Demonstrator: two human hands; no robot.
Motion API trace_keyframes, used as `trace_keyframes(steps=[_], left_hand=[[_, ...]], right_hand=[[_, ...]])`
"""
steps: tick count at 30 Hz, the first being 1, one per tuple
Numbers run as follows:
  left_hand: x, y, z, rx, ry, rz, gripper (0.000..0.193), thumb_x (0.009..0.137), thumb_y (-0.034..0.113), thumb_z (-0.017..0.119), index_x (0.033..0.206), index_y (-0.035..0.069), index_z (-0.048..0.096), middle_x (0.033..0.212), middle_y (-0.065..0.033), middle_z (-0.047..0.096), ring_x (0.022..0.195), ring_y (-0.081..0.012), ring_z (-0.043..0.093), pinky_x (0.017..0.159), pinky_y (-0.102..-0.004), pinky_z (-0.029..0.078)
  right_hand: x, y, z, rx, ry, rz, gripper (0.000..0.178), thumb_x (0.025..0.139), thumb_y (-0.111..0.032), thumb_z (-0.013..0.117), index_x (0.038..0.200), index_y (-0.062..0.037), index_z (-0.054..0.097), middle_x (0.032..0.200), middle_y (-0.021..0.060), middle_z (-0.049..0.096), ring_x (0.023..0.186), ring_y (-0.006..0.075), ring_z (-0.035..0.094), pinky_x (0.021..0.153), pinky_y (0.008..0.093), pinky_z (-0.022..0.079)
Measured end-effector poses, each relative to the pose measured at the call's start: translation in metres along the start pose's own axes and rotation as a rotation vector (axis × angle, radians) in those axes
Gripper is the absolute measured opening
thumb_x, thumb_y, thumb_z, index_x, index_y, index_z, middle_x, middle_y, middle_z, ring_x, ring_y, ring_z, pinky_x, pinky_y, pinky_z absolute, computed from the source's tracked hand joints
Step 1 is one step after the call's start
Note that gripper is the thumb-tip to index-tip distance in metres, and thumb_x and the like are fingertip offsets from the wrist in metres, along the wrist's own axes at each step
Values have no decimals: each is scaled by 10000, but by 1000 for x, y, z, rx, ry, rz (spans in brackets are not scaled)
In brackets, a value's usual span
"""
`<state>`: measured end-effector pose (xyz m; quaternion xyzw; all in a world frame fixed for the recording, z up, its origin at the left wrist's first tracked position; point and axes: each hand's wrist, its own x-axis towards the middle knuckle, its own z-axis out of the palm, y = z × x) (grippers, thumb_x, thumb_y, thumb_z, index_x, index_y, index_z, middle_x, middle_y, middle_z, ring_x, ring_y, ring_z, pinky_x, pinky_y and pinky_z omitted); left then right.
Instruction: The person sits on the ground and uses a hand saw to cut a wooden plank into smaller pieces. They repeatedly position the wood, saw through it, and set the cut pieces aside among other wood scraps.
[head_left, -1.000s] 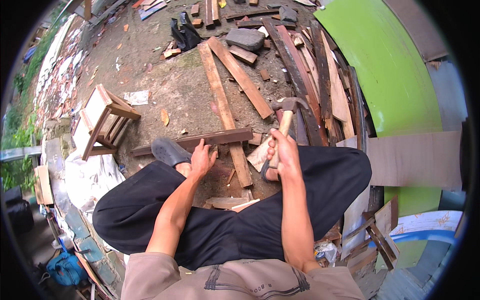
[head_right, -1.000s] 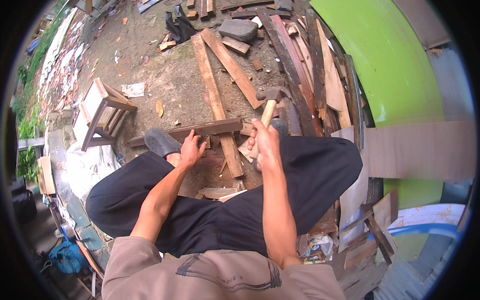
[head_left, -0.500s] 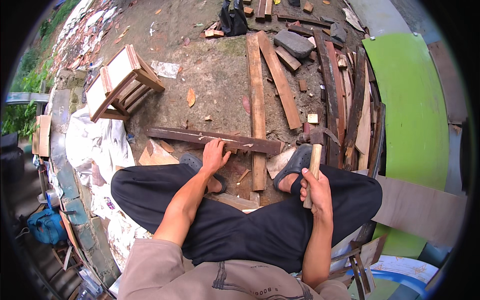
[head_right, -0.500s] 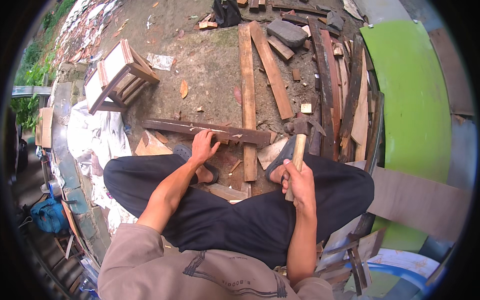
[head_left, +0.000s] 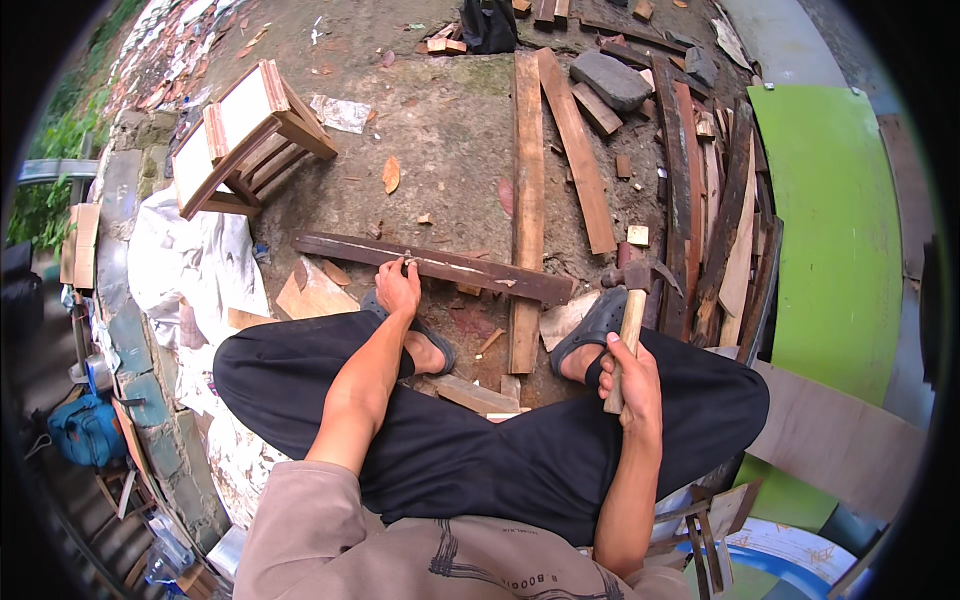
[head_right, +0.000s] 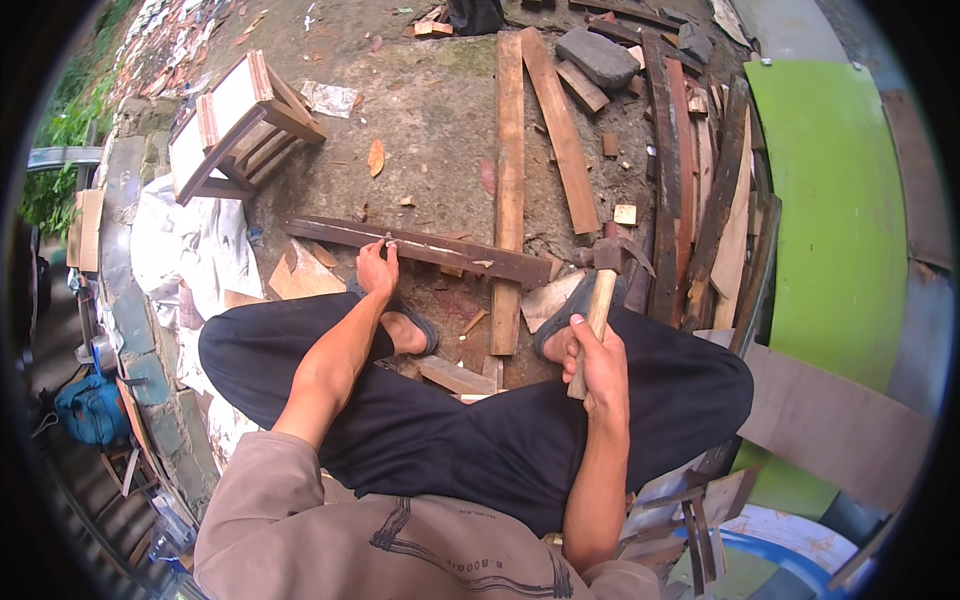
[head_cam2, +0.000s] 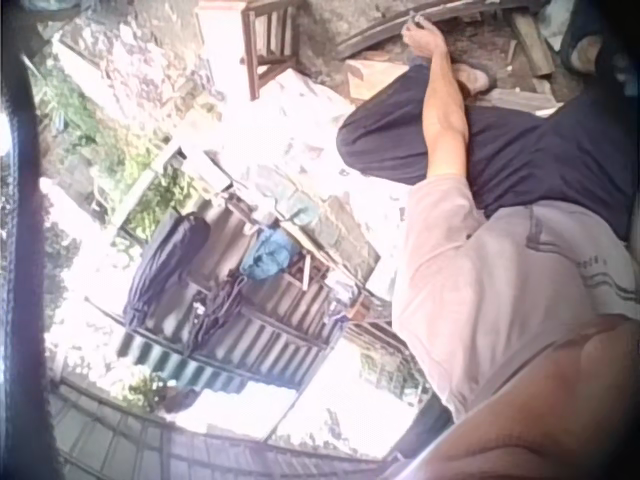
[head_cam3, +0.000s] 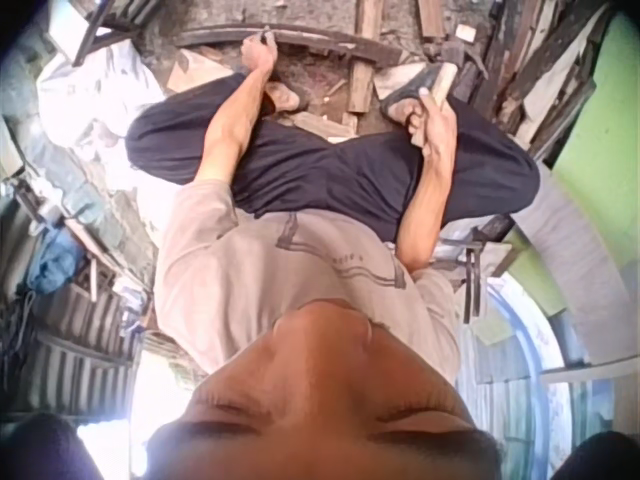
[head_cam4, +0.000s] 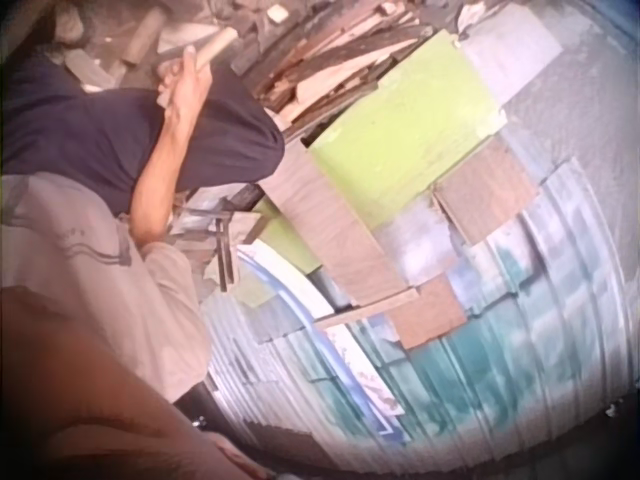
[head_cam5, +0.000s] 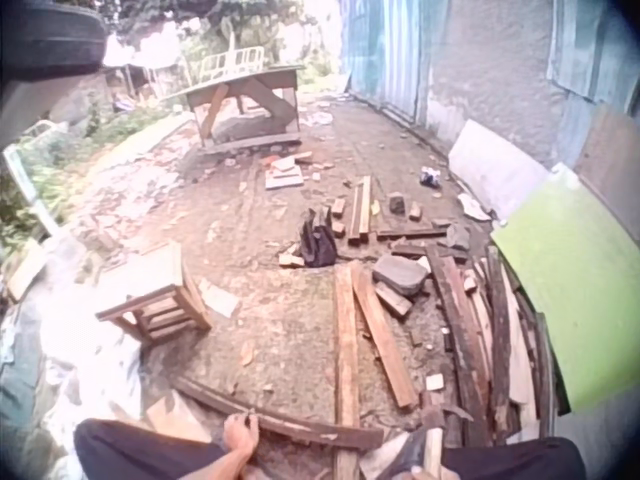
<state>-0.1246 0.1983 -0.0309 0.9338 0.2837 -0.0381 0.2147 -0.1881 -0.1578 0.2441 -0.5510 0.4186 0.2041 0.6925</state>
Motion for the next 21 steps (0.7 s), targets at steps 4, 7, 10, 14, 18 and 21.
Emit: trace_keyframes(steps=[4,7,10,14,18,21], left_hand=[[4,-5,-5,95,15,133,326,857,379,704,1091,155,740,1107,-37,640,1081,-263,581,918,-420,465],[13,-7,-8,50,47,214,238,869,329,682,997,141,750,1022,-52,663,1015,-279,615,871,-432,488],[27,-8,-17,175,-40,285,210,869,290,667,969,119,737,1011,-66,664,1009,-292,620,835,-434,505],[37,1,-23,336,-113,526,188,870,214,633,952,51,678,970,-133,640,965,-328,626,824,-446,522],[43,5,-15,589,-215,581,214,840,158,639,1018,40,649,1045,-119,616,1037,-279,601,831,-416,519],[49,2,-11,637,-226,611,224,834,139,626,1031,33,636,1056,-124,614,1045,-278,602,838,-411,523]], right_hand=[[6,6,-1,-4,-6,-1,239,980,-255,618,881,-88,479,647,0,485,446,78,476,375,233,410],[8,9,0,-10,-17,-6,243,979,-254,620,875,-85,479,647,-1,484,449,79,479,375,233,411],[8,9,4,-38,-10,10,249,977,-254,623,866,-83,480,647,-3,482,452,80,479,378,234,413],[10,14,4,-86,-9,16,261,974,-261,626,848,-83,483,647,-4,483,459,80,480,387,235,413],[11,15,10,-143,-21,24,272,974,-272,625,834,-86,485,647,-4,491,463,81,481,394,239,416],[14,19,10,-164,-39,31,273,974,-278,626,827,-89,495,648,-3,501,465,83,484,397,244,418]])
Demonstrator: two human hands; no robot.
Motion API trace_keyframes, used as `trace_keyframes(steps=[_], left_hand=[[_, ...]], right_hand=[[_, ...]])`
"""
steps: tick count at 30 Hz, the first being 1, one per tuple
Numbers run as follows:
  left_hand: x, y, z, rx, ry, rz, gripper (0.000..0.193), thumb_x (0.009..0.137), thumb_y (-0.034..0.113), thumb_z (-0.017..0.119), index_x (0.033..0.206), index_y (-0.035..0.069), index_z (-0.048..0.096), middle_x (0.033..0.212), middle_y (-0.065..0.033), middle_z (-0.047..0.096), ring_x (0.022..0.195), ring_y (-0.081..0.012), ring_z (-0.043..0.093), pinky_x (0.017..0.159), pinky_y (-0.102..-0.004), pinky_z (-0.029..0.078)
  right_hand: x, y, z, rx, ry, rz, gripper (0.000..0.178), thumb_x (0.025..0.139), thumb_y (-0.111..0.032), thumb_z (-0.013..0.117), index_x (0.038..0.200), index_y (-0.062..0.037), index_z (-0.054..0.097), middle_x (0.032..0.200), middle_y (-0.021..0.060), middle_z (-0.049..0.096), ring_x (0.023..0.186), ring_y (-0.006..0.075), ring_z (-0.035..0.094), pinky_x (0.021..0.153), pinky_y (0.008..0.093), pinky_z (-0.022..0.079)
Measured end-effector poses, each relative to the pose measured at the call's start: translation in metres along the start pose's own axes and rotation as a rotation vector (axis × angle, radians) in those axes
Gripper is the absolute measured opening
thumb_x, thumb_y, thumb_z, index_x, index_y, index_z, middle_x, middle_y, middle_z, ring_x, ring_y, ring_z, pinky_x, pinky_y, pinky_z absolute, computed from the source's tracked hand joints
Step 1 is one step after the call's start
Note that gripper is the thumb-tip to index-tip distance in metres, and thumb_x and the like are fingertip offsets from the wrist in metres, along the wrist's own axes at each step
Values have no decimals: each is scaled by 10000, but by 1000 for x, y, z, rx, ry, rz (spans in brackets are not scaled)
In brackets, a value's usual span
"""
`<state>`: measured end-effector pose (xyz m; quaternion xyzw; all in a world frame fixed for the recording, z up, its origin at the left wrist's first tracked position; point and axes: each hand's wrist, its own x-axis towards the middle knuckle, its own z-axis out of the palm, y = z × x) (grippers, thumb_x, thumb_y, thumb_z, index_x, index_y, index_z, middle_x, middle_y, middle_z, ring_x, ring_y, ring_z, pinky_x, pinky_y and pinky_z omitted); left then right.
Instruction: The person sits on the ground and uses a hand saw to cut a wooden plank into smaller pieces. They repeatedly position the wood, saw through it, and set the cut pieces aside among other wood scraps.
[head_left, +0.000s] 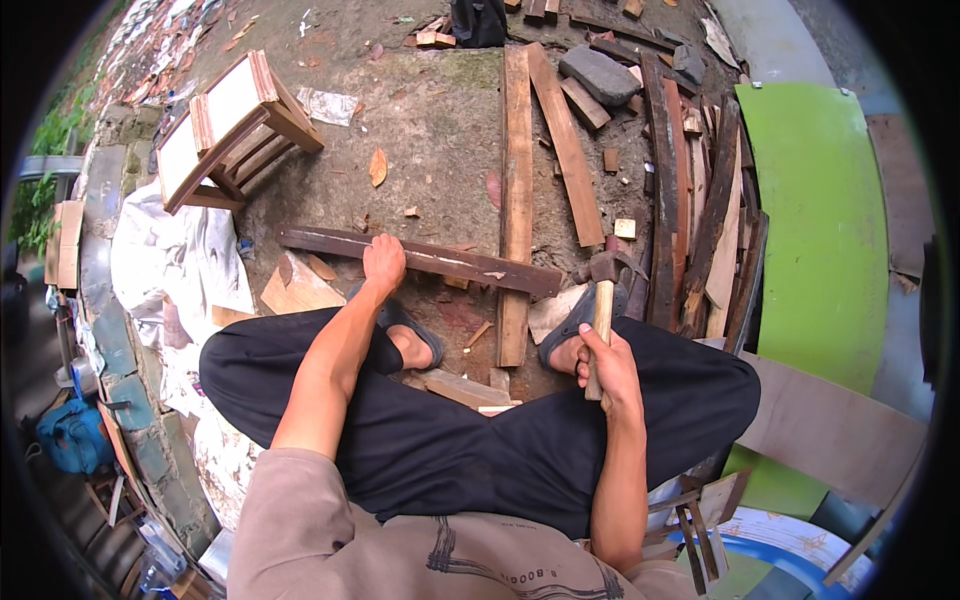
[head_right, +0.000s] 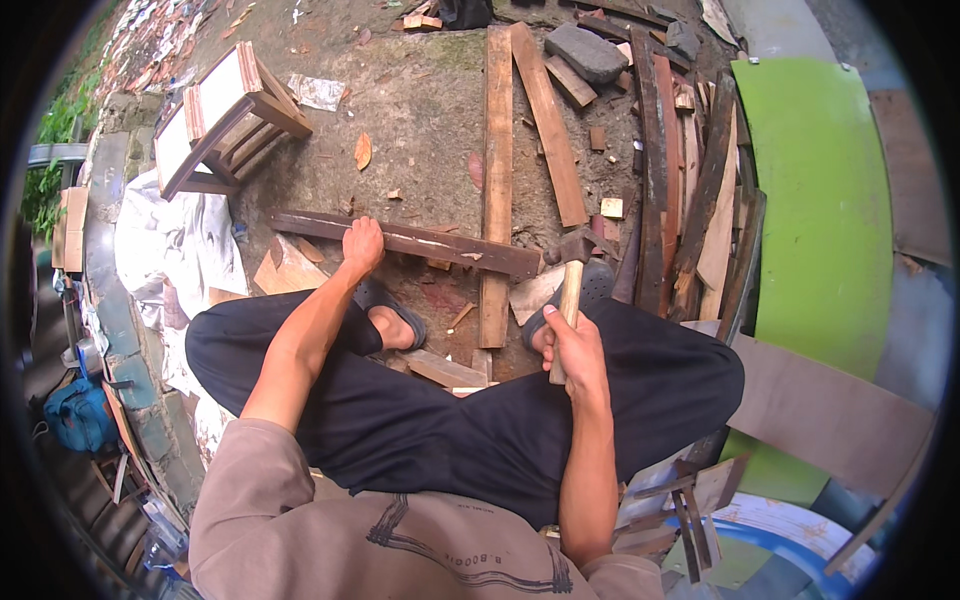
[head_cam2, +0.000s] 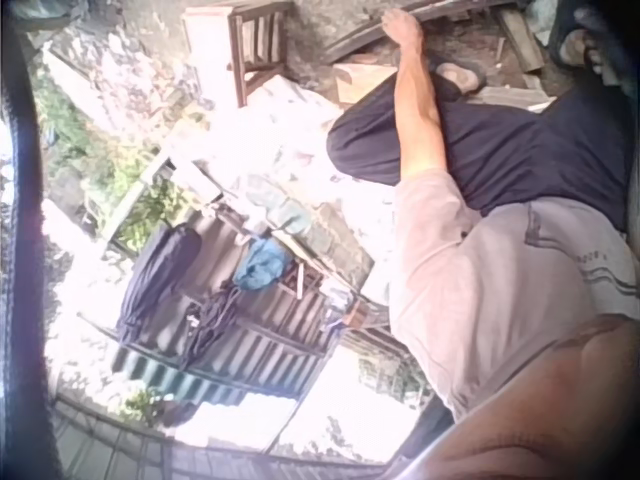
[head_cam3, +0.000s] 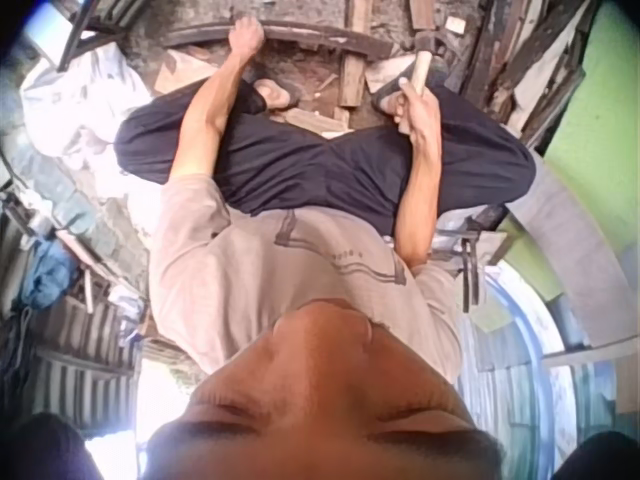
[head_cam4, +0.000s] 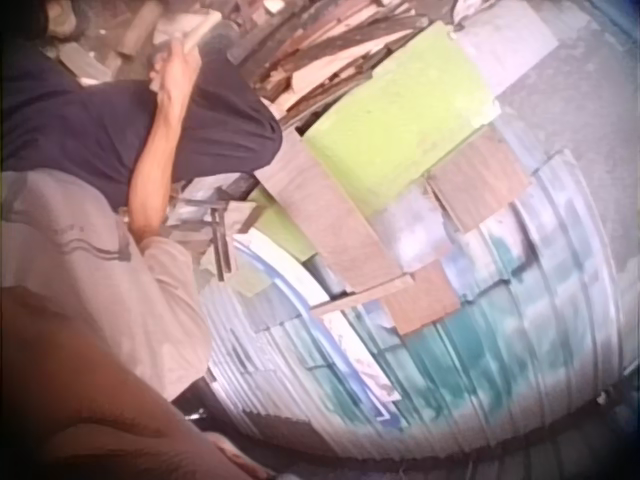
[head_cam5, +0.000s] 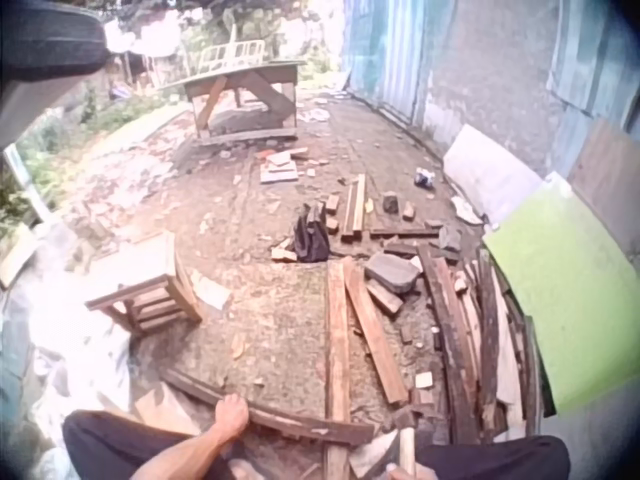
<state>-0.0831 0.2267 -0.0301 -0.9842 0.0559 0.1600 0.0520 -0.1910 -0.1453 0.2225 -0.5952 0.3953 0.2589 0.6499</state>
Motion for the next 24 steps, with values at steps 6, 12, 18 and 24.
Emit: trace_keyframes(steps=[6,12,18,24], left_hand=[[-1,0,-6,-51,6,3,210,847,141,597,1026,34,624,1051,-135,615,1017,-297,619,849,-428,523],[-8,-3,0,-12,75,56,159,875,162,553,971,56,625,1013,-118,609,996,-287,612,844,-431,502],[-3,-5,13,71,167,141,133,895,173,527,924,81,619,961,-96,606,964,-266,601,816,-417,476],[3,27,-28,-417,273,190,220,916,255,597,896,39,634,861,-125,618,851,-320,627,756,-460,509]], right_hand=[[1,4,3,-58,12,23,254,971,-257,625,817,-87,517,659,1,525,476,87,495,406,251,423],[9,13,2,-249,31,-27,100,878,-58,559,969,-16,557,649,-5,506,500,63,458,414,243,370],[21,30,-2,-252,-22,40,314,842,-20,559,1148,53,564,690,6,532,511,68,470,420,230,350],[19,31,-9,-217,50,50,194,851,-29,586,1039,16,605,687,22,540,517,93,503,433,250,388]])
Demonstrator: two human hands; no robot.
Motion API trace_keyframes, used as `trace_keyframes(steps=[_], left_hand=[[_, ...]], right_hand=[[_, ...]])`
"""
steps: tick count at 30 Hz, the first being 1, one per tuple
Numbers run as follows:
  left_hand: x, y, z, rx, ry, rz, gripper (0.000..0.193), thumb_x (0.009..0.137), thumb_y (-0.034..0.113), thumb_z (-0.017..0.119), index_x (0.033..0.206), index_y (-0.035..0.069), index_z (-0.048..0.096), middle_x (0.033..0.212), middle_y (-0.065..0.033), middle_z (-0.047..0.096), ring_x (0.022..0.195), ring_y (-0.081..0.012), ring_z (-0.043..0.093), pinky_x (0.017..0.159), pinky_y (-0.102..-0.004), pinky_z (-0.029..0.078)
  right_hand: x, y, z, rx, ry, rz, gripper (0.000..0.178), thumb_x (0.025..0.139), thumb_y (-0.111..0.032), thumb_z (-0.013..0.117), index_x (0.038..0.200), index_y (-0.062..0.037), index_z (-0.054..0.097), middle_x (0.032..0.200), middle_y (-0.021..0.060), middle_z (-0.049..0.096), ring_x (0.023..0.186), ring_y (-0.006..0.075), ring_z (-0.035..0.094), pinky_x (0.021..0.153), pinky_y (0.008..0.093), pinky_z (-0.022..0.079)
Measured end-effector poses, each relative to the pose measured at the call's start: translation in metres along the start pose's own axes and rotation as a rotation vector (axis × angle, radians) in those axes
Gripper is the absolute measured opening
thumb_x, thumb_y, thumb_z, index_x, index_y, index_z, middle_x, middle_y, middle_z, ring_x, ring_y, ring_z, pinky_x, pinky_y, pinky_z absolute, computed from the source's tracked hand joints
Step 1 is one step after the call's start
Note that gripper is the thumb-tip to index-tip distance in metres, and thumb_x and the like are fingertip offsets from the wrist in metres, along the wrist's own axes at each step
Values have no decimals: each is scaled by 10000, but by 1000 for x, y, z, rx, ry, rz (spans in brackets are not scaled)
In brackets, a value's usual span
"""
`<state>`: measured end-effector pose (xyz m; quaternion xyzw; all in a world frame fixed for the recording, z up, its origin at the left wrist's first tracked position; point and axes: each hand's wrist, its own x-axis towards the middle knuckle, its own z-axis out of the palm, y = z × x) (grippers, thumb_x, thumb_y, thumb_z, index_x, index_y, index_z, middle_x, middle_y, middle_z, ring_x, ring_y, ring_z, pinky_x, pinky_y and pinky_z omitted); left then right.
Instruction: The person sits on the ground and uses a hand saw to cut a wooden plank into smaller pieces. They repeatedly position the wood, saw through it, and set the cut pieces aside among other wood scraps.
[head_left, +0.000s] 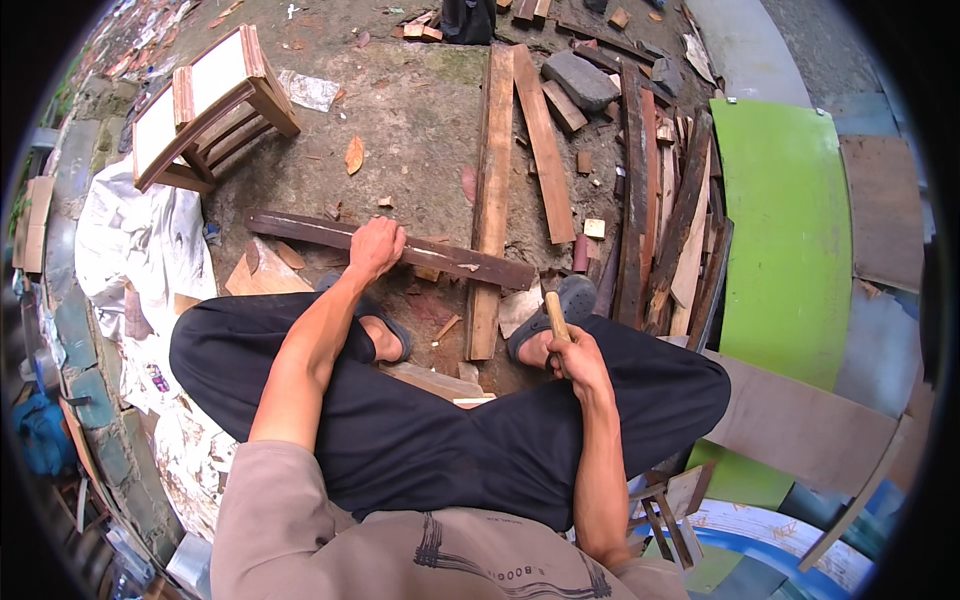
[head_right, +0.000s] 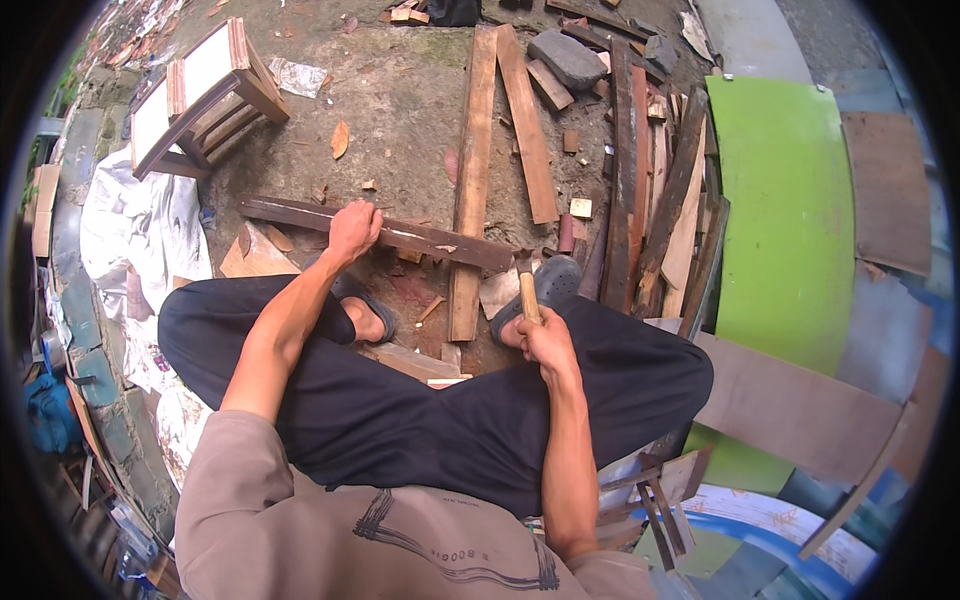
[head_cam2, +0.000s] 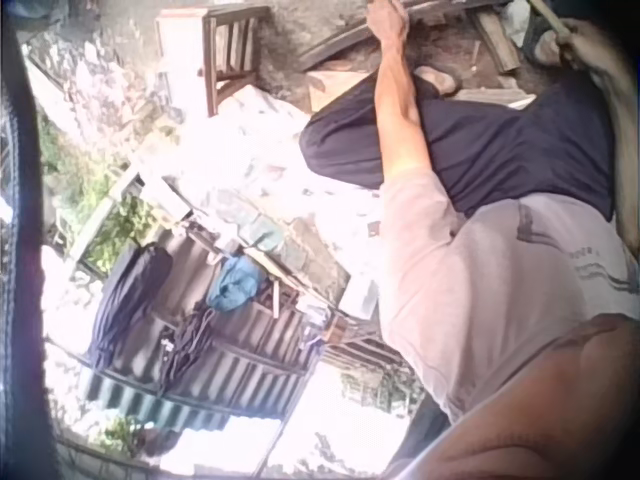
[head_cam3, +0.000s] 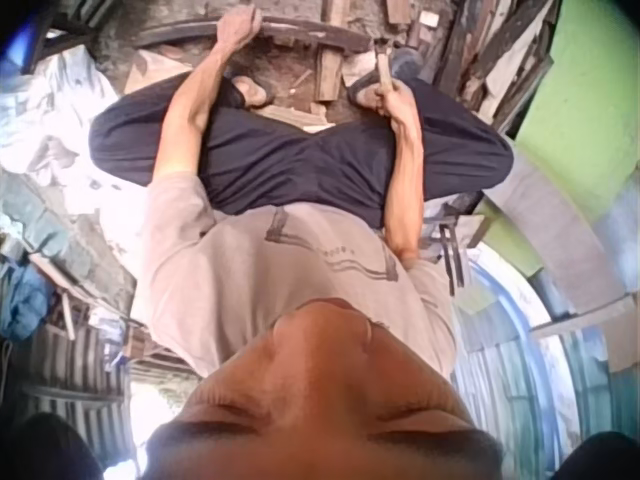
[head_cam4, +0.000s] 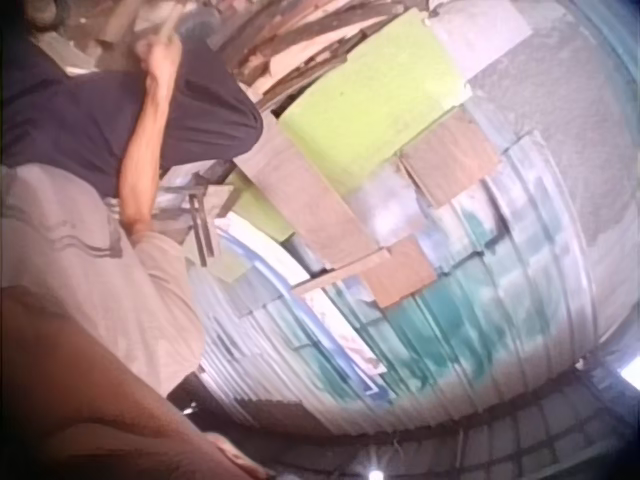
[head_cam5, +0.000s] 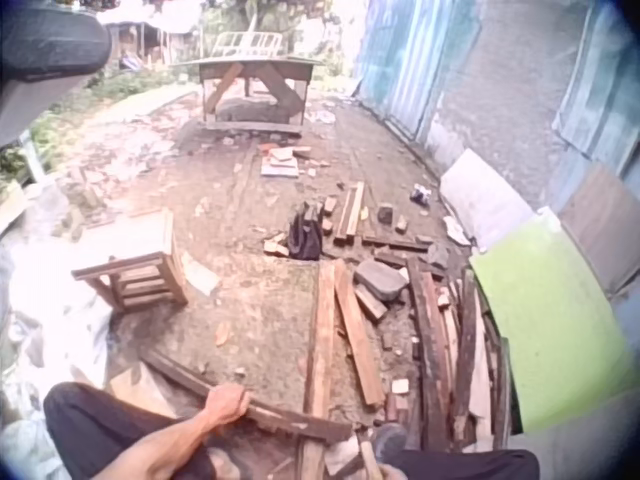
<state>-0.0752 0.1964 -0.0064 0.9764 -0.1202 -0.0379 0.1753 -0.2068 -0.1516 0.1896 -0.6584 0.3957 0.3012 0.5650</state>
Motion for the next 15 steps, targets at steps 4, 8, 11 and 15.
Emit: trace_keyframes(steps=[4,8,11,15], left_hand=[[3,54,4,-261,-20,240,204,898,249,650,971,61,678,907,-113,628,873,-323,628,766,-439,517],[-12,85,28,-153,-110,368,242,867,214,661,1088,131,716,973,-66,621,983,-258,608,807,-403,509],[-16,93,36,-100,-134,336,198,880,196,623,1041,127,717,965,-63,622,978,-248,607,798,-405,505],[-11,100,38,36,-218,326,168,868,198,649,1003,116,707,976,-43,632,991,-238,614,813,-389,502]], right_hand=[[-3,-7,2,56,46,-51,291,863,-30,583,1142,51,593,697,28,549,512,88,501,419,246,386],[0,-10,0,77,55,-66,330,869,-37,589,1183,65,586,705,32,554,513,89,504,417,245,392],[3,-5,-2,76,61,-67,338,872,-49,599,1189,67,585,704,35,555,512,89,505,419,246,396],[1,-5,-3,62,58,-39,337,876,-64,609,1190,58,588,699,30,557,512,87,506,426,243,397]])
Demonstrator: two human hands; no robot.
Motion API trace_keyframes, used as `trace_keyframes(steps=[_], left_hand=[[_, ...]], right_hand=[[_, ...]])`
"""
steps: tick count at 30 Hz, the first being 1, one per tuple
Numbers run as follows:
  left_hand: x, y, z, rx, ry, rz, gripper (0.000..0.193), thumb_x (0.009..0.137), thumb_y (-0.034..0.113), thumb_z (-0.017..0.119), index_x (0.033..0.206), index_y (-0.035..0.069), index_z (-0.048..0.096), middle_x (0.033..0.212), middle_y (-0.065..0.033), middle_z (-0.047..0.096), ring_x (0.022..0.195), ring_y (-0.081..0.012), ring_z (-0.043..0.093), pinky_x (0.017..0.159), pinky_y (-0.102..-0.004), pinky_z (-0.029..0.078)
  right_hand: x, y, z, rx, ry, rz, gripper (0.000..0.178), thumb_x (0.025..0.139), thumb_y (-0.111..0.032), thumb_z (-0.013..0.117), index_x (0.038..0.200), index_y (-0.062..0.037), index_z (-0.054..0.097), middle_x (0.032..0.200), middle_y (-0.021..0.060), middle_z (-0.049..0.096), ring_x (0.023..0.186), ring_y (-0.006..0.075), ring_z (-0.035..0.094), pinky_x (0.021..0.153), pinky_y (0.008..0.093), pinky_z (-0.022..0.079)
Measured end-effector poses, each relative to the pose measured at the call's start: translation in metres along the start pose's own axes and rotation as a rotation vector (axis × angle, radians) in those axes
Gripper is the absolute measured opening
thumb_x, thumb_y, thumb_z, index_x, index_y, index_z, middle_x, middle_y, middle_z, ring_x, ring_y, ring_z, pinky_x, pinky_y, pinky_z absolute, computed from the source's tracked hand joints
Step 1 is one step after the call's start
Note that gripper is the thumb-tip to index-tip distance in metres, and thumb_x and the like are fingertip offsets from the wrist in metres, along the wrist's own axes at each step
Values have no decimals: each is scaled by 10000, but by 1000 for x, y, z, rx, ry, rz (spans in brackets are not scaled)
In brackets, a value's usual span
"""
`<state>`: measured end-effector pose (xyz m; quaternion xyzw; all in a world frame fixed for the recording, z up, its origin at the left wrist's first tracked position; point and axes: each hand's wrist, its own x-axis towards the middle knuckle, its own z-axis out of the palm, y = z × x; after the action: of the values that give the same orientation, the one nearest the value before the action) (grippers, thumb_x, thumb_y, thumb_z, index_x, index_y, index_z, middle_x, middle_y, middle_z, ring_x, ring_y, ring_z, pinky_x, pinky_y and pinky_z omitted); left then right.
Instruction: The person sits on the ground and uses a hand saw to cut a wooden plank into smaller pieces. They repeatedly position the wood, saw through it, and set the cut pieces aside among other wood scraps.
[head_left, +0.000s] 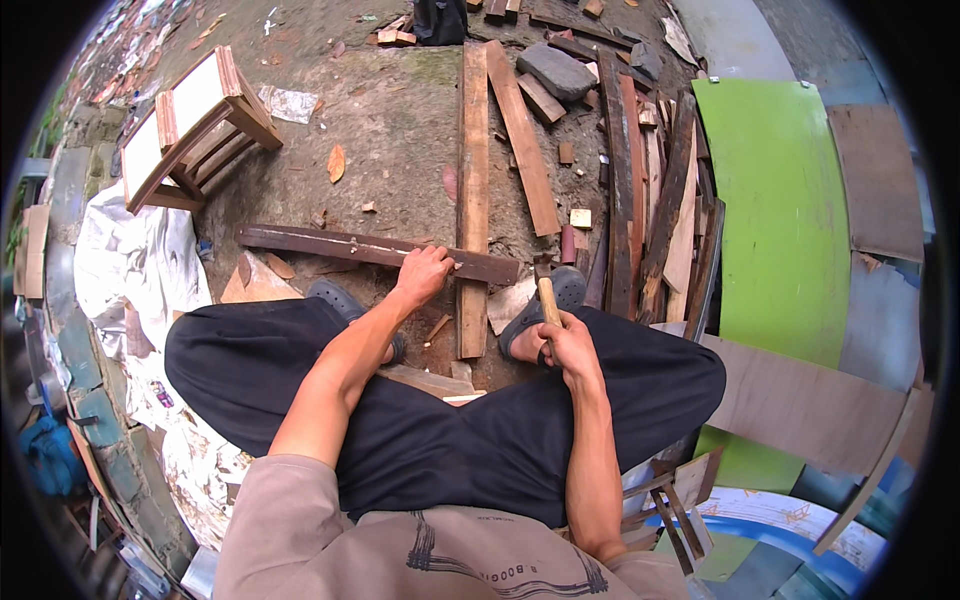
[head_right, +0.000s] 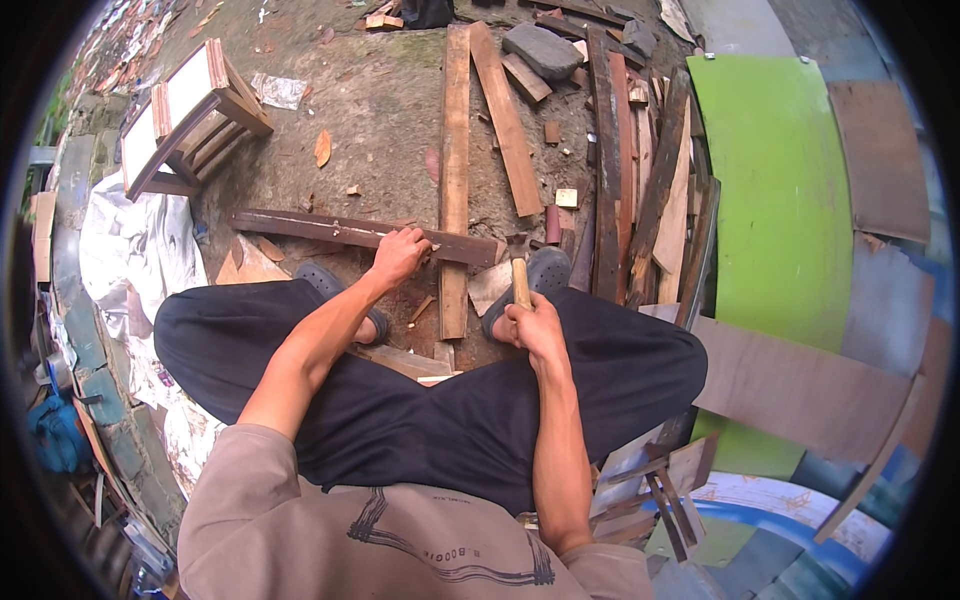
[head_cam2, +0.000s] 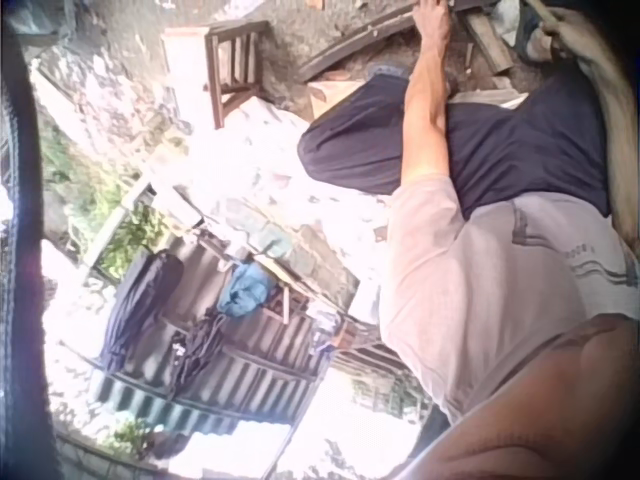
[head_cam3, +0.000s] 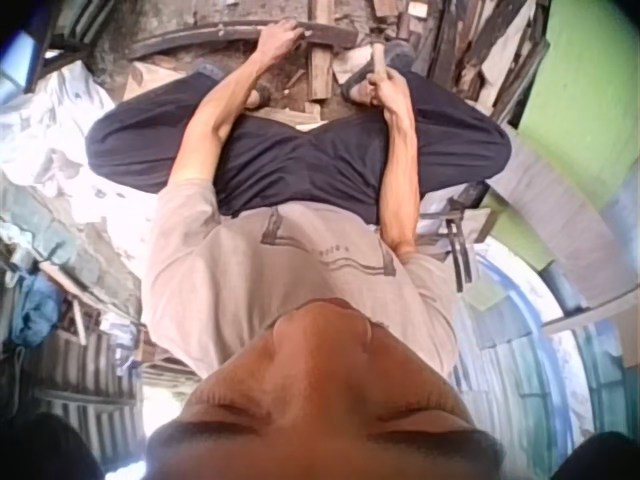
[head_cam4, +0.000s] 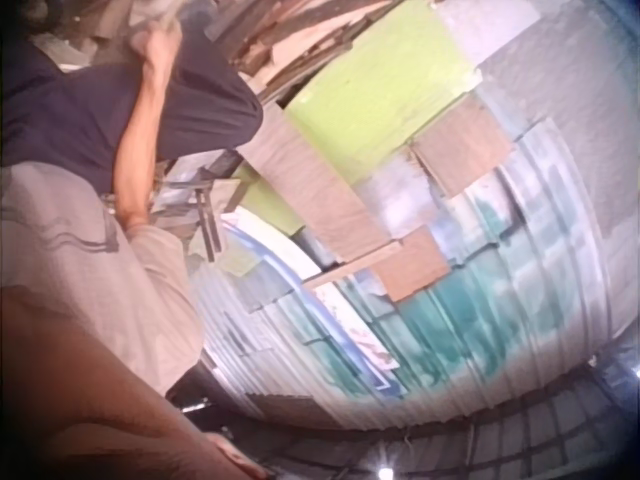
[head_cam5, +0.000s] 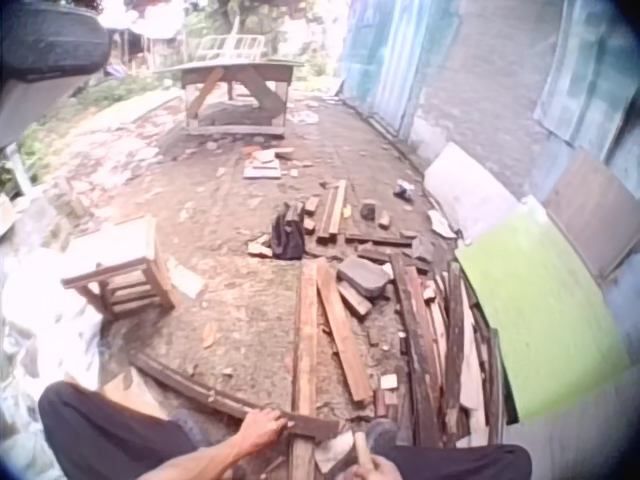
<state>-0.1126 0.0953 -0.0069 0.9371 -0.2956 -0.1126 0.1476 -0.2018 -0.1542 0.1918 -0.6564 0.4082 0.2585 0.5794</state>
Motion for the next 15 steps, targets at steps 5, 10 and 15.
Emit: trace_keyframes(steps=[5,10,15], left_hand=[[14,7,-3,-210,-32,-188,189,923,222,569,950,64,669,1018,-131,631,1006,-330,629,849,-447,501],[20,12,-3,-527,212,-566,264,952,291,572,1000,52,673,1054,-167,623,969,-357,633,853,-448,499],[11,28,-15,-391,84,-468,269,909,329,641,1010,86,699,1064,-138,616,1039,-341,604,880,-452,500]], right_hand=[[4,6,-3,10,-36,-23,319,879,-71,614,1177,41,586,684,18,557,517,80,511,429,238,390],[3,3,-2,47,-42,-45,311,881,-67,613,1171,40,577,669,16,548,507,82,506,421,240,384],[3,2,0,123,-14,-55,381,883,-14,580,1236,110,510,599,24,506,408,88,435,379,270,302]])
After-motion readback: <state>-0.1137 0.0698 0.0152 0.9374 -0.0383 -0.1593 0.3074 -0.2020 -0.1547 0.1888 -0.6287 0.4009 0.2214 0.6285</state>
